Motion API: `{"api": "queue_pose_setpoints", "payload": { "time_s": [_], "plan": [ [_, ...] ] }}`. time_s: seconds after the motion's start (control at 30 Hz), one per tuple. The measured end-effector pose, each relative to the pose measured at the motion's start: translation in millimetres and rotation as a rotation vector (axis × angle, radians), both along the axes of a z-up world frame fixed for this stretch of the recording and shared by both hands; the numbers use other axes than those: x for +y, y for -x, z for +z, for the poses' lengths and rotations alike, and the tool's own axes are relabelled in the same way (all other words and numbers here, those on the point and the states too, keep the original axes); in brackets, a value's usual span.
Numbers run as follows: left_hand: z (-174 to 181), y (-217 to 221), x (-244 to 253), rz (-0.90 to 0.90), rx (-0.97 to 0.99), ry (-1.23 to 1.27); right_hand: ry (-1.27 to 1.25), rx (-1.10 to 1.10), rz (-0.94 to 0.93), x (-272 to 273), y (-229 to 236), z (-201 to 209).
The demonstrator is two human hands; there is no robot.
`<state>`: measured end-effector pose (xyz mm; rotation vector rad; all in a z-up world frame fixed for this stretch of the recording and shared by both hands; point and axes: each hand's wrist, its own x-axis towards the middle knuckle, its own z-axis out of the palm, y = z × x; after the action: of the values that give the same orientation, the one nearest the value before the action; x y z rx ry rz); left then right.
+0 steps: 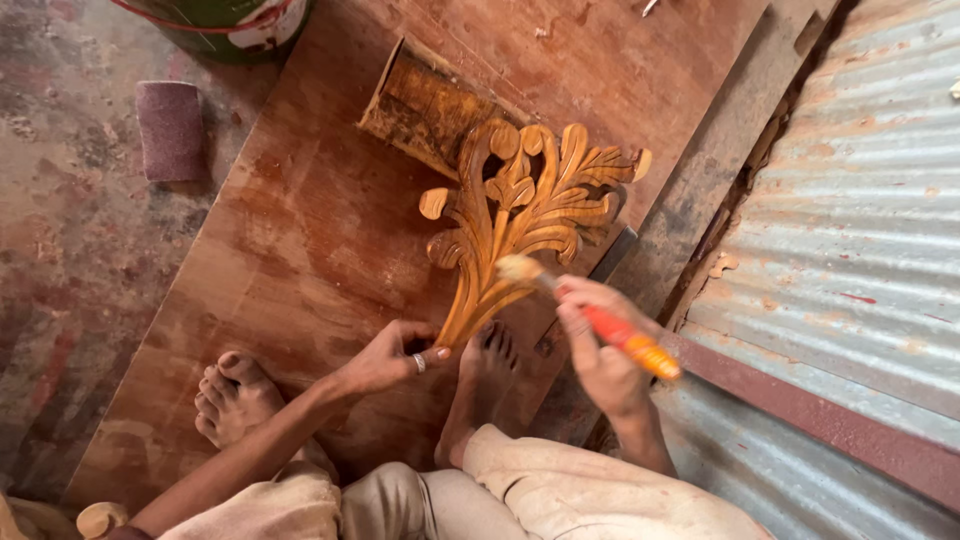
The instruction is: The person applies varnish to intricately carved wooden pieces using a paintbrush. They repeatedly dip the brush into a container of varnish and coat the surfaces of the wooden pieces, turning them to cover all sides.
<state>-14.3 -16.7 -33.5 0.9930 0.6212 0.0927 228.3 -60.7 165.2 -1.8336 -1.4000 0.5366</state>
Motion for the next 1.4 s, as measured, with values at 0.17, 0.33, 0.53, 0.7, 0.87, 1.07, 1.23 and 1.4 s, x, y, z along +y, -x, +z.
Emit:
{"api": "queue_pose_setpoints", "payload": {
  "time_s": [0.17, 0.33, 0.53, 0.7, 0.87, 1.07, 1.23, 1.4],
  "plan": [
    [19, 5, 2, 0.039, -0.142, 0.12, -0.16, -0.063, -0.141, -15, -18, -2],
    [65, 8, 35, 0.023, -0.149, 0.147, -0.37, -0.045, -0.282, -16, -33, 14],
    [136, -4, 103, 0.013, 0.13, -0.187, -0.695, 0.25, -0.514, -30, -60, 20],
    [208, -31, 194, 0.273, 0.351, -0.105, -0.577, 0.374, -0.618, -35, -62, -5],
    [252, -94, 308, 0.344, 0.338, -0.221, -0.508, 0.432, -0.671, -29, -58, -24],
    [211, -168, 417, 0.639, 0.204, -0.101, -0.424, 0.489, -0.723, -16, -67, -38],
    [119, -199, 497, 0.752, 0.009, -0.043, -0.315, 0.486, -0.757, -4, -78, -49],
    [54, -211, 573, 0.808, 0.202, -0.222, -0.298, 0.482, -0.766, -2, -91, -73]
  ]
}}
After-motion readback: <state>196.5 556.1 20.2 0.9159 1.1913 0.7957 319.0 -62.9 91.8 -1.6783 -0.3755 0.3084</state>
